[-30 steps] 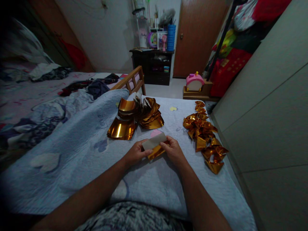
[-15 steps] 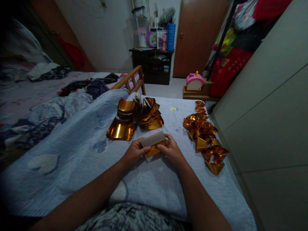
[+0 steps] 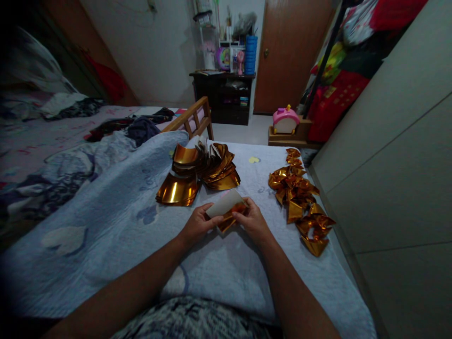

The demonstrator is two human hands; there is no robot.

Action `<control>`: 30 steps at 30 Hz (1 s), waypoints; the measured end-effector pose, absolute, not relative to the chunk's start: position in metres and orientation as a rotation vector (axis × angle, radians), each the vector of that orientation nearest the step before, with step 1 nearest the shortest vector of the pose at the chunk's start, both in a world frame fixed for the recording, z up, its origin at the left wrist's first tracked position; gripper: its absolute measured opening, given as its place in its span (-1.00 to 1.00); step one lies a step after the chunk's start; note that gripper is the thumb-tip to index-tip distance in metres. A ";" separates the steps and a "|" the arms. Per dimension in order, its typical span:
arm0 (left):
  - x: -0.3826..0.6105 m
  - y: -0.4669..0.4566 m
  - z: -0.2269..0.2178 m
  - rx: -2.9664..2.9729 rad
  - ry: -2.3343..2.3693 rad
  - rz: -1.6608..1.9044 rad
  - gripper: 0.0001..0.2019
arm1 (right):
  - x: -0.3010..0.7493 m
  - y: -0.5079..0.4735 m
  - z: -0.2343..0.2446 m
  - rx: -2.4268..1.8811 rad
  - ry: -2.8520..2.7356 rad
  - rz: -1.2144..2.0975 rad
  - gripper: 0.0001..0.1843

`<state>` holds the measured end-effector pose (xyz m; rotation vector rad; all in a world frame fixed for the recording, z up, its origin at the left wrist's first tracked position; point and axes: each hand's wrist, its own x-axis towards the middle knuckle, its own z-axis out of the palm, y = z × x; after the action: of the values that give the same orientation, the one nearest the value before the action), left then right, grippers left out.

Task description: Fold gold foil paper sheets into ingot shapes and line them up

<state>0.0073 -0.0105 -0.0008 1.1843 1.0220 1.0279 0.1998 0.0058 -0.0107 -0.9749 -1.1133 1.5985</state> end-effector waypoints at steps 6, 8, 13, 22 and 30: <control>0.005 -0.007 -0.011 1.231 1.054 1.190 -0.57 | 0.203 0.011 -0.014 -1.047 -1.189 1.512 -0.53; 0.004 -0.007 -0.013 1.270 1.039 1.192 -0.50 | 0.202 0.011 -0.015 -1.067 -1.228 1.479 -0.45; 0.004 -0.009 -0.010 1.606 1.125 1.041 -0.82 | 0.202 0.010 -0.020 -1.264 -1.415 1.203 -0.23; -0.001 -0.007 -0.011 1.842 1.132 0.916 -0.58 | 0.204 0.010 -0.025 -1.484 -1.745 0.645 -0.21; -0.001 -0.007 -0.015 2.045 1.180 0.843 -0.53 | 0.202 0.009 -0.030 -1.552 -1.969 0.289 -0.64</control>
<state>-0.0011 -0.0073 -0.0153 2.0448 1.1797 0.8434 0.2025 0.0086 -0.0295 -1.5524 -1.9691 0.2895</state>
